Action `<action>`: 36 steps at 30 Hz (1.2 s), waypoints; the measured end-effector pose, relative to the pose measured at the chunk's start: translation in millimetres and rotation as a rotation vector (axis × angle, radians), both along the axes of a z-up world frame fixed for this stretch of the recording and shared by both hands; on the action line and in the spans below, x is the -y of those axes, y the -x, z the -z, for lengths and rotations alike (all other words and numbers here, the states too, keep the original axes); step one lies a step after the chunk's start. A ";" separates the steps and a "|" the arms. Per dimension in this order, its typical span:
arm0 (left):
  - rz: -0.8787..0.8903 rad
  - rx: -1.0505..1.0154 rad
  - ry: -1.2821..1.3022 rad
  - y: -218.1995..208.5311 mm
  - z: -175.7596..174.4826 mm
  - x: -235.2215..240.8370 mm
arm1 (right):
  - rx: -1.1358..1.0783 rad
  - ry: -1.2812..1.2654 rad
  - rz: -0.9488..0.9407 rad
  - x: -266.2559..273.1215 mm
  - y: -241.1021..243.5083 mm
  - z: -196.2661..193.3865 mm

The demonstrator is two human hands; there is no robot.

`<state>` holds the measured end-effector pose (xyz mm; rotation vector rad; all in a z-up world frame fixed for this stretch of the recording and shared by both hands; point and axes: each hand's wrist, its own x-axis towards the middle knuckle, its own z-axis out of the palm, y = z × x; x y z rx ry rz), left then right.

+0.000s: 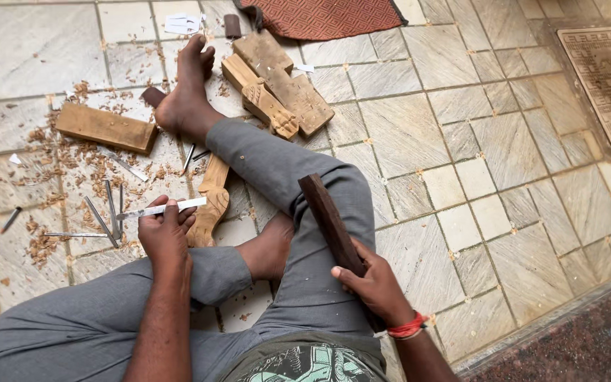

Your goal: The person sits cross-legged on a tiled floor and carves a wooden piece using a chisel and a wooden mallet. They repeatedly strike the chisel to shape the wood, occasionally adjusting the piece and switching between different chisels.

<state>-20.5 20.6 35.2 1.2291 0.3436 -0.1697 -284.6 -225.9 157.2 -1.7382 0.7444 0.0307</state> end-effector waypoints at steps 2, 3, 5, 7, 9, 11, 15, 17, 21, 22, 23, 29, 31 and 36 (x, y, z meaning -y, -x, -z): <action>-0.005 -0.024 0.018 0.0 -16.3 4.1 | 0.059 0.030 -0.028 -1.7 3.0 2.8; -0.012 -0.039 0.029 -1.5 -25.0 5.5 | 0.075 0.024 -0.052 -2.4 5.1 2.3; 0.067 0.012 0.006 -7.2 -41.1 5.8 | 0.099 -0.034 -0.067 -4.0 7.9 0.3; 0.193 0.088 -0.047 -15.6 -51.2 5.2 | 0.110 -0.146 -0.047 -4.0 13.0 -2.5; 0.362 0.176 -0.139 -23.2 -52.1 -2.3 | 0.136 -0.106 -0.040 -4.4 20.9 -3.2; 0.508 0.284 -0.537 -41.6 -46.1 -11.2 | 0.127 -0.027 -0.009 -7.1 14.4 7.8; 0.606 0.425 -0.851 -67.7 -21.7 -23.0 | 0.084 0.064 0.115 1.5 12.1 20.3; 0.626 0.353 -0.817 -72.6 -12.5 -17.7 | 0.079 0.048 0.147 4.4 9.6 23.4; 0.667 0.349 -0.860 -84.2 -5.8 0.5 | 0.020 0.081 0.113 9.8 4.9 18.8; 0.682 0.331 -0.883 -87.5 -5.2 4.7 | -0.005 0.096 0.102 11.3 3.4 17.6; 0.685 0.343 -0.876 -90.3 -4.7 6.2 | 0.013 0.085 0.094 12.5 1.2 16.7; 0.776 0.299 -0.850 -100.1 0.2 8.6 | 0.066 0.003 0.090 8.2 -12.1 3.2; 0.776 0.344 -0.861 -99.8 1.4 8.8 | 0.099 -0.010 0.022 5.0 -25.1 -7.3; 0.749 0.429 -0.900 -94.7 2.3 11.3 | 0.145 0.409 -0.292 5.9 -105.7 -35.6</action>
